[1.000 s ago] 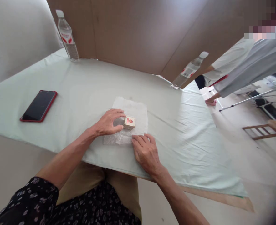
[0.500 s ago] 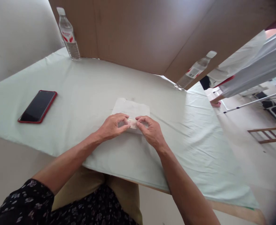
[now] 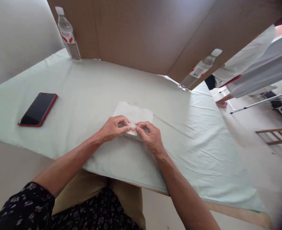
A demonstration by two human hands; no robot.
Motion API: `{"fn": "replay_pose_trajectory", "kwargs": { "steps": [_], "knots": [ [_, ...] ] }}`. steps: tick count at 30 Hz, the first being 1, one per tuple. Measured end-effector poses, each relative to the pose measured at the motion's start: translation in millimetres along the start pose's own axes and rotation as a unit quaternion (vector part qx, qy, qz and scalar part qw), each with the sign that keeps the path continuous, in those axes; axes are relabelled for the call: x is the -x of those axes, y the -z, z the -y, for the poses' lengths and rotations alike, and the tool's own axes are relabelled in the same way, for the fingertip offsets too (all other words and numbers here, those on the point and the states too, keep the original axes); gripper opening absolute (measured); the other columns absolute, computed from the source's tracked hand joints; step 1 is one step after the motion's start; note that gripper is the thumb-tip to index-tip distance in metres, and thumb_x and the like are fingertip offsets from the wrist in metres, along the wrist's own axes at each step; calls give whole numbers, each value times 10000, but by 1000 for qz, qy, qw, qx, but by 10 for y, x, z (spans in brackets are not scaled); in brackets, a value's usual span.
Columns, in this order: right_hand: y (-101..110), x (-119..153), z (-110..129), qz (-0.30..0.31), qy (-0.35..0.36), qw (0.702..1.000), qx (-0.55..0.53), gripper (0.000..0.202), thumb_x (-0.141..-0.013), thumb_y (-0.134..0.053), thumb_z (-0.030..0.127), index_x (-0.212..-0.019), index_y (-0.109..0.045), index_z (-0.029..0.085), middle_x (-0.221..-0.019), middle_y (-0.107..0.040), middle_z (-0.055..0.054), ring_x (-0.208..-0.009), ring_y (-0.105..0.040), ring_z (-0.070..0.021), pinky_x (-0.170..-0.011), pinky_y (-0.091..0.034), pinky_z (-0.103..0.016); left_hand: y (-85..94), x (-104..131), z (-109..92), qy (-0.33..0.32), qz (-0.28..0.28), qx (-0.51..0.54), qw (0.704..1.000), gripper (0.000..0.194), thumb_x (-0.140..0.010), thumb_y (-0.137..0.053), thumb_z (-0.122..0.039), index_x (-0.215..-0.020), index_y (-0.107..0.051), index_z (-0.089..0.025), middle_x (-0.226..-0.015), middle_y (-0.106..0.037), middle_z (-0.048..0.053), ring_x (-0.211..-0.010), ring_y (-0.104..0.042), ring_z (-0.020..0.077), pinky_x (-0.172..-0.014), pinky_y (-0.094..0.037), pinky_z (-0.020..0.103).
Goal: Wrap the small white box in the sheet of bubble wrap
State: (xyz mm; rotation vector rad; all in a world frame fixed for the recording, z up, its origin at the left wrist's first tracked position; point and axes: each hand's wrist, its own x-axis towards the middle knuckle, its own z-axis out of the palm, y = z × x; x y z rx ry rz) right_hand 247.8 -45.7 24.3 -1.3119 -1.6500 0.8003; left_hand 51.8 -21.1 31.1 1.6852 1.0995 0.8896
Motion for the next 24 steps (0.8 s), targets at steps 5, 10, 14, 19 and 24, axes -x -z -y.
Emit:
{"fn": "replay_pose_trajectory", "kwargs": {
  "steps": [5,10,14,19,24],
  "knots": [
    [-27,3,-30,-9,0,1000,-1,126,-851,-596,314,-787,-636,214,-906,-754,-40,-855,-684,-181,-828,-507,-313,-11,-7,17,19,-6,-7,1000,173,-757,-668,-331,-740,-641,-161,-897,-710,43,-789,-615,151,-684,-451,247],
    [-36,10,-41,-16,2,1000,6,104,-841,-608,309,-799,-636,218,-865,-742,-27,-823,-674,-176,-804,-505,-306,-17,-16,43,28,-8,-1,1000,167,-747,-669,-326,-759,-657,-160,-872,-703,38,-762,-602,143,-666,-443,241],
    [-33,14,-44,-16,8,1000,16,92,-836,-611,304,-820,-640,218,-829,-726,-15,-803,-665,-170,-789,-502,-297,-29,-17,51,33,-7,3,999,163,-734,-685,-320,-753,-659,-160,-858,-699,34,-753,-597,137,-665,-440,234],
    [-20,7,-98,-18,28,997,67,129,-860,-600,329,-922,-633,221,-886,-734,-30,-835,-675,-188,-797,-505,-322,-54,-15,25,47,-14,11,999,200,-707,-723,-343,-723,-643,-160,-792,-675,17,-712,-560,124,-628,-414,223],
    [55,58,-3,-134,231,920,286,95,-898,-625,298,-942,-668,225,-1045,-737,-80,-1012,-651,-249,-915,-420,-412,-59,-20,30,39,-19,9,999,144,-734,-668,-303,-743,-640,-162,-708,-641,-8,-663,-532,114,-619,-407,224]
  ]
}}
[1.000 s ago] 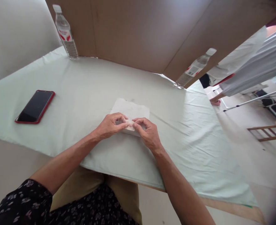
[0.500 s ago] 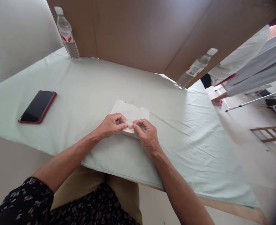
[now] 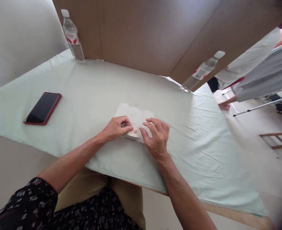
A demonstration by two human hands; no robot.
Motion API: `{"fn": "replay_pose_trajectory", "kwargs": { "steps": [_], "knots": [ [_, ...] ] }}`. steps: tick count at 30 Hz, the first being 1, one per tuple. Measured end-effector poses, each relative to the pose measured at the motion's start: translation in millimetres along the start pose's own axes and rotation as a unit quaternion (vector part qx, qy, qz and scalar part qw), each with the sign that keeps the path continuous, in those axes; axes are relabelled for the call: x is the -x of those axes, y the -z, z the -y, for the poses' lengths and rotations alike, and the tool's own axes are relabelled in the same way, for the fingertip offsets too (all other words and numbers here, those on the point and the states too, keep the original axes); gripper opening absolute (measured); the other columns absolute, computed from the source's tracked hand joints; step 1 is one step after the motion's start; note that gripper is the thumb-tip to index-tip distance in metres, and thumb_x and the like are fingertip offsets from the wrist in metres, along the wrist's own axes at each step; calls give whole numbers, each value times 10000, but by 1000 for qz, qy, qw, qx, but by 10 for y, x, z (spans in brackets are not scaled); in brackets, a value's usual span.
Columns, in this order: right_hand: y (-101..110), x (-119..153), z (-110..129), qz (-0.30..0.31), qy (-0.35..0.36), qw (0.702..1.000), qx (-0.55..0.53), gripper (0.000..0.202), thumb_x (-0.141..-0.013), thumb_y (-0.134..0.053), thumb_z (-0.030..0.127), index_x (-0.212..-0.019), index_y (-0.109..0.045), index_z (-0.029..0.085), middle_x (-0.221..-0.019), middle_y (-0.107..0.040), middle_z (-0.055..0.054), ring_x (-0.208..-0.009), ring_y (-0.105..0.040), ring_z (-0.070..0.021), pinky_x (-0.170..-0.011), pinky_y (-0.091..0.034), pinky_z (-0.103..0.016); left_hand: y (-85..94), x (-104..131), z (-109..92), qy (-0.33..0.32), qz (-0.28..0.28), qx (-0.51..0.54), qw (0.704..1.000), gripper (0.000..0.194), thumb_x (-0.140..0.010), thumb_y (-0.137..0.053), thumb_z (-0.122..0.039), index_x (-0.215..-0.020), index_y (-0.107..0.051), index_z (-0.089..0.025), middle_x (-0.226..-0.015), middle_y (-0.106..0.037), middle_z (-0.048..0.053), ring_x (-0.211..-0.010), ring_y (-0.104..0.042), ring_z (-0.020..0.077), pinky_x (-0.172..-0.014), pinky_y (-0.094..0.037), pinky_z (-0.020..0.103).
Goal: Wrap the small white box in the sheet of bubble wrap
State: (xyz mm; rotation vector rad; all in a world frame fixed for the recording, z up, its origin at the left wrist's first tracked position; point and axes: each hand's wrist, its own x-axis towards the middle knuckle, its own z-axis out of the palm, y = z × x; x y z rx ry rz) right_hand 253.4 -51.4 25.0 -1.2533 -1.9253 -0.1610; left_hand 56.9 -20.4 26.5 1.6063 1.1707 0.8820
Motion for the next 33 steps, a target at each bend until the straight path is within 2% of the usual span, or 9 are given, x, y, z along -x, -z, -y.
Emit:
{"fn": "replay_pose_trajectory", "kwargs": {
  "steps": [3,6,10,14,18,20,26,30,33],
  "knots": [
    [93,-15,93,-8,102,993,50,49,-896,-634,227,-864,-670,236,-925,-743,-31,-898,-650,-206,-901,-383,-398,-4,-8,28,-18,-2,-10,1000,138,-743,-651,-300,-749,-633,-163,-713,-646,-6,-675,-540,119,-642,-421,234],
    [91,-4,153,72,149,985,44,58,-908,-623,254,-922,-671,225,-912,-741,-20,-858,-629,-188,-884,-362,-382,-8,-18,45,-34,-2,-21,999,146,-759,-637,-314,-764,-631,-169,-729,-653,0,-699,-555,131,-665,-441,246],
    [21,16,160,131,154,977,64,159,-939,-584,291,-1039,-660,192,-1003,-728,-51,-905,-592,-198,-899,-335,-382,45,-18,15,-39,-1,-29,999,146,-757,-599,-299,-822,-635,-173,-805,-677,16,-771,-599,152,-738,-474,275],
    [5,7,174,155,145,972,98,208,-965,-537,293,-1122,-640,203,-999,-699,-51,-897,-545,-202,-895,-308,-383,184,13,-29,-40,25,-44,998,331,-695,-588,-248,-1017,-622,-176,-970,-688,39,-900,-631,180,-803,-486,291],
    [-4,1,203,167,158,963,137,234,-983,-491,278,-1172,-623,235,-987,-664,-48,-883,-497,-209,-887,-288,-385,285,56,-44,18,22,-134,991,330,-734,-537,-242,-1049,-611,-179,-682,-554,-40,-624,-521,135,-607,-413,256],
    [-17,3,219,167,159,961,153,237,-987,-480,275,-1177,-618,242,-982,-652,-50,-880,-481,-214,-886,-282,-389,307,72,-54,41,18,-187,981,301,-744,-536,-247,-1028,-614,-182,-625,-510,-55,-582,-489,135,-582,-384,257],
    [-41,-4,274,183,149,958,162,218,-977,-474,269,-1129,-627,236,-977,-634,-73,-875,-466,-230,-886,-278,-414,397,119,-84,89,-40,-334,937,448,-739,-642,-437,-1095,-612,-166,-868,-680,54,-764,-627,217,-669,-433,294],
    [-44,-6,275,186,147,959,154,226,-982,-452,268,-1124,-625,238,-980,-632,-81,-875,-461,-233,-881,-281,-423,442,145,-58,123,-29,-314,941,479,-689,-686,-452,-1072,-609,-175,-753,-692,39,-688,-656,221,-601,-439,281],
    [-44,-1,270,182,148,960,150,222,-983,-449,267,-1110,-627,233,-973,-632,-84,-880,-456,-237,-882,-281,-427,416,143,-42,191,-15,-203,960,401,-644,-723,-394,-964,-596,-189,-619,-629,-5,-505,-602,179,-485,-417,267]
  ]
}}
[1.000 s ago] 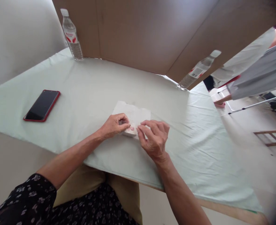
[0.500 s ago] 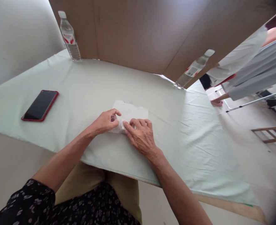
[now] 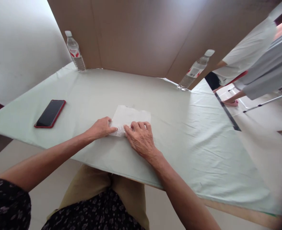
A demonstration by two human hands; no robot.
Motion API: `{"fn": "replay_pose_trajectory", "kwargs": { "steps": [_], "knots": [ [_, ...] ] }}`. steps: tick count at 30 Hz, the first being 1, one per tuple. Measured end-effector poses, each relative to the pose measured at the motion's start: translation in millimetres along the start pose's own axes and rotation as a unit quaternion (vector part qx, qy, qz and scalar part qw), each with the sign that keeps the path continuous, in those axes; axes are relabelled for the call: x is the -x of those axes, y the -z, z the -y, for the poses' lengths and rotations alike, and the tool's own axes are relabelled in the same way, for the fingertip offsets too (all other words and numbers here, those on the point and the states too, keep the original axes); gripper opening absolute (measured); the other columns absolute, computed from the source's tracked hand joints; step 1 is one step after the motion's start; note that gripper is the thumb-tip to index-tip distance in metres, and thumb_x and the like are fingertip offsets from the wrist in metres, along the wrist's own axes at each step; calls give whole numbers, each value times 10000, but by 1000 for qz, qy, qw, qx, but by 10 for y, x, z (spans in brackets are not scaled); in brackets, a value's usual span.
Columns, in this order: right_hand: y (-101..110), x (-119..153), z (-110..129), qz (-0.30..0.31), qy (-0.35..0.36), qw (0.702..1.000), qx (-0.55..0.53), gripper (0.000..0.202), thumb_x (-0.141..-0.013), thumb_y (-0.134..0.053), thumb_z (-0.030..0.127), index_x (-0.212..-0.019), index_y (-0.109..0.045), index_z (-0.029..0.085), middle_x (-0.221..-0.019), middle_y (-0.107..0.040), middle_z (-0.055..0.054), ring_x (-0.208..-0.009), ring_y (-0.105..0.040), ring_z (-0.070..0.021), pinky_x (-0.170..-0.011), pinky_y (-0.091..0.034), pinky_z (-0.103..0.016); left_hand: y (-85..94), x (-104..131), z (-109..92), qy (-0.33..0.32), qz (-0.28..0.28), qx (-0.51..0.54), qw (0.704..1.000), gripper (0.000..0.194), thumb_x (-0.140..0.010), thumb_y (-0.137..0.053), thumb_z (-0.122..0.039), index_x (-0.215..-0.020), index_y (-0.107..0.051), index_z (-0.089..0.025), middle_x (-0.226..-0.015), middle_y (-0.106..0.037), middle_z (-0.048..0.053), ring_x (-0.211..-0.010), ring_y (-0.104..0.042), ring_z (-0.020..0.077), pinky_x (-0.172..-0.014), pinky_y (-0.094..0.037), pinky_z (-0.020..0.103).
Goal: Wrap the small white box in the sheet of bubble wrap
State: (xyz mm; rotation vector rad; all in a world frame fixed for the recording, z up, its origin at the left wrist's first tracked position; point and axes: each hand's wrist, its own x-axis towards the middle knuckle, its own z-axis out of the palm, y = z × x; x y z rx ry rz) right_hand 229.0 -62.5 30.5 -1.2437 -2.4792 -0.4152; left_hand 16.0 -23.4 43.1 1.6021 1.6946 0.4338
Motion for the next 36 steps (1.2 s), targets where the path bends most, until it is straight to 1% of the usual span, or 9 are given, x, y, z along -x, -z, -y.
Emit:
{"fn": "replay_pose_trajectory", "kwargs": {
  "steps": [4,8,16,19,23,25,27,31,36],
  "knots": [
    [5,6,6,-2,0,1000,1,208,-980,-450,250,-1083,-630,230,-973,-632,-85,-881,-456,-237,-876,-278,-424,-47,-8,-76,76,53,150,984,214,-640,-718,-309,-702,-544,-201,-543,-549,-23,-432,-519,125,-407,-371,238],
    [-1,15,3,-2,0,1000,1,199,-976,-471,268,-1100,-621,223,-974,-633,-83,-882,-462,-240,-868,-278,-424,-82,16,-241,53,34,202,977,204,-637,-678,-216,-577,-484,-194,-531,-481,-42,-470,-462,86,-421,-367,205],
    [-9,32,-15,-3,-23,999,-45,268,-944,-536,299,-1184,-564,183,-1021,-673,-79,-926,-510,-250,-907,-298,-422,-166,46,-471,46,79,303,949,139,-626,-653,-164,-649,-517,-179,-598,-545,-22,-565,-566,115,-482,-490,227],
    [6,32,-27,-10,-33,997,-74,188,-907,-562,274,-1064,-589,174,-990,-696,-77,-909,-536,-244,-928,-307,-416,-126,42,-477,28,124,320,939,89,-638,-642,-174,-712,-592,-160,-650,-610,16,-616,-612,139,-564,-551,274],
    [51,35,-58,-22,-41,990,-132,66,-863,-585,240,-910,-598,196,-962,-722,-59,-891,-571,-223,-952,-315,-410,-123,58,-445,-26,152,285,946,216,-649,-574,-172,-834,-680,-142,-774,-661,50,-647,-620,148,-653,-581,337],
    [89,45,-91,-29,-50,983,-175,28,-865,-581,220,-879,-600,207,-962,-735,-40,-908,-596,-211,-968,-318,-406,-187,71,-405,-103,118,189,969,209,-698,-569,-200,-858,-696,-153,-758,-651,38,-639,-605,147,-649,-556,326],
    [138,78,-152,-42,-65,975,-207,30,-869,-584,205,-872,-612,216,-1005,-742,-33,-985,-617,-211,-982,-329,-401,-278,87,-357,-220,35,60,973,178,-763,-588,-252,-861,-711,-169,-794,-648,44,-699,-601,159,-689,-531,323],
    [250,282,-374,-88,-189,959,-190,84,-871,-607,271,-921,-646,216,-1125,-720,-72,-1090,-621,-256,-948,-394,-419,-428,107,-265,-372,-100,-86,919,161,-857,-564,-248,-894,-699,-168,-998,-649,106,-917,-613,214,-798,-514,348],
    [306,599,-584,80,-374,889,-251,479,-833,-634,531,-1170,-598,193,-888,-734,-54,-636,-651,-197,-663,-477,-355,-525,80,-171,-440,-135,-83,884,146,-870,-558,-184,-968,-664,-168,-987,-662,107,-941,-611,216,-815,-517,338]
  ]
}}
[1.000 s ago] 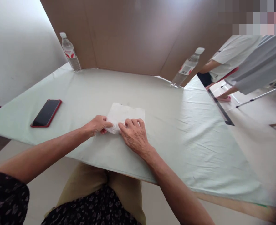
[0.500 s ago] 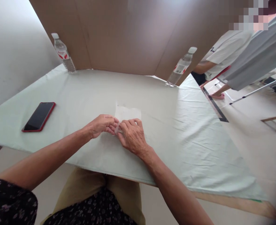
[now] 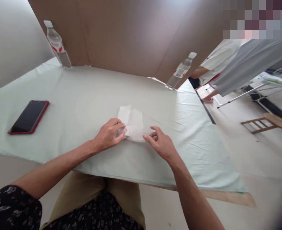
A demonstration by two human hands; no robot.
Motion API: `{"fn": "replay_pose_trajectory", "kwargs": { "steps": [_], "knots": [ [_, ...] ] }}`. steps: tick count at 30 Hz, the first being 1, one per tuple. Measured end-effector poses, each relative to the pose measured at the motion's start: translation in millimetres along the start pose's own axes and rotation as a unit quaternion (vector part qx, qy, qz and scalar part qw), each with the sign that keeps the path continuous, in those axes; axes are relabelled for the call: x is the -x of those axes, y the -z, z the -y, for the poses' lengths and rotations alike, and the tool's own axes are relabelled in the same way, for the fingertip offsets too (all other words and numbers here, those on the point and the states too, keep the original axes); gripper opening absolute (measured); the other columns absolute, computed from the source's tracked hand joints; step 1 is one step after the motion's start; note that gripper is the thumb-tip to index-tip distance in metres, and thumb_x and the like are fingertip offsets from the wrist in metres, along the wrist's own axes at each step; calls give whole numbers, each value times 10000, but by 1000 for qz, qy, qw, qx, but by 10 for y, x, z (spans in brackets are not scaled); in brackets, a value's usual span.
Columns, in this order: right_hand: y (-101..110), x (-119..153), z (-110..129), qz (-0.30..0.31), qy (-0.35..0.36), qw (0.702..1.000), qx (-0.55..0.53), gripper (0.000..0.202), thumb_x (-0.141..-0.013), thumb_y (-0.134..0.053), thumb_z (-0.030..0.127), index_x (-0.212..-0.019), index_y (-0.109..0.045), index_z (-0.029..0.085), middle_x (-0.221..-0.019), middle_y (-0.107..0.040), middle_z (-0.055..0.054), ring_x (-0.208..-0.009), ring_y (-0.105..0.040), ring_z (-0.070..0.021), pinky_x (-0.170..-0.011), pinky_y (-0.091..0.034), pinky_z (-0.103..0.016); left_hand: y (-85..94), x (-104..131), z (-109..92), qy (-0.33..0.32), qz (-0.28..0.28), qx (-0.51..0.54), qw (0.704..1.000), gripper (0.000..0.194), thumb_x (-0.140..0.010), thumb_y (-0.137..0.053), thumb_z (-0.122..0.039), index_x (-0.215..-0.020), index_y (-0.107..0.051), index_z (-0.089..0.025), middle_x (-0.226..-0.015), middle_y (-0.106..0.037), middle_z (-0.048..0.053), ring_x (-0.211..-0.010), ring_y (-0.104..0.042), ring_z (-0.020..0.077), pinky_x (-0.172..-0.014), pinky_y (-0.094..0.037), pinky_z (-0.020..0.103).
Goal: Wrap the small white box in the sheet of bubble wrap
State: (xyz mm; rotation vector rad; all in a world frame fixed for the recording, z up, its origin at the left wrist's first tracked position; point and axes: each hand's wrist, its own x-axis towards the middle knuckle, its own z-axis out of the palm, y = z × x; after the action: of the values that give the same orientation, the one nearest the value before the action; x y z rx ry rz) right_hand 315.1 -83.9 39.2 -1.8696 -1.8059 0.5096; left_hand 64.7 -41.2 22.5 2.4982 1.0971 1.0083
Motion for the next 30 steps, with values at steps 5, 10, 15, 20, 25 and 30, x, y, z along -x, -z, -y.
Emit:
{"fn": "replay_pose_trajectory", "kwargs": {
  "steps": [5,10,15,20,25,30],
  "knots": [
    [-198,-71,36,9,-38,996,-82,659,-820,-635,565,-1344,-498,188,-752,-690,-10,-613,-652,-191,-617,-484,-321,-107,40,44,-26,-50,1,998,167,-873,-561,-175,-994,-675,-171,-961,-648,104,-901,-582,207,-808,-516,335],
    [-435,-215,173,-29,-22,992,-120,745,-755,-695,468,-1386,-458,150,-667,-625,23,-586,-597,-189,-579,-469,-318,-129,46,73,-48,-55,-16,997,171,-874,-567,-182,-986,-696,-167,-955,-649,102,-856,-554,203,-801,-497,336],
    [-485,-159,312,-49,3,995,-82,740,-760,-580,302,-1450,-397,109,-611,-537,72,-583,-543,-161,-637,-455,-305,-112,33,68,-41,-41,-41,997,165,-857,-579,-197,-959,-708,-183,-948,-657,93,-837,-547,205,-786,-478,340],
    [-477,-139,506,-95,22,989,-115,737,-776,-570,283,-1466,-378,112,-620,-519,74,-582,-522,-146,-659,-477,-312,-104,16,58,-40,-34,-47,998,171,-856,-571,-203,-954,-710,-192,-933,-652,86,-821,-559,194,-755,-479,318],
    [-505,-209,677,-29,-55,957,-284,800,-775,-630,350,-1486,-343,119,-702,-586,43,-578,-552,-140,-506,-484,-268,-130,5,82,-34,-31,5,999,162,-846,-550,-183,-939,-683,-172,-937,-643,96,-869,-597,202,-743,-508,306],
    [-478,-223,767,28,-77,946,-315,820,-787,-638,387,-1494,-320,120,-906,-705,-45,-522,-566,-115,-491,-505,-275,-148,1,104,20,-17,100,995,300,-792,-590,-189,-1089,-617,-152,-982,-649,100,-902,-606,213,-786,-520,338]
  ]
}}
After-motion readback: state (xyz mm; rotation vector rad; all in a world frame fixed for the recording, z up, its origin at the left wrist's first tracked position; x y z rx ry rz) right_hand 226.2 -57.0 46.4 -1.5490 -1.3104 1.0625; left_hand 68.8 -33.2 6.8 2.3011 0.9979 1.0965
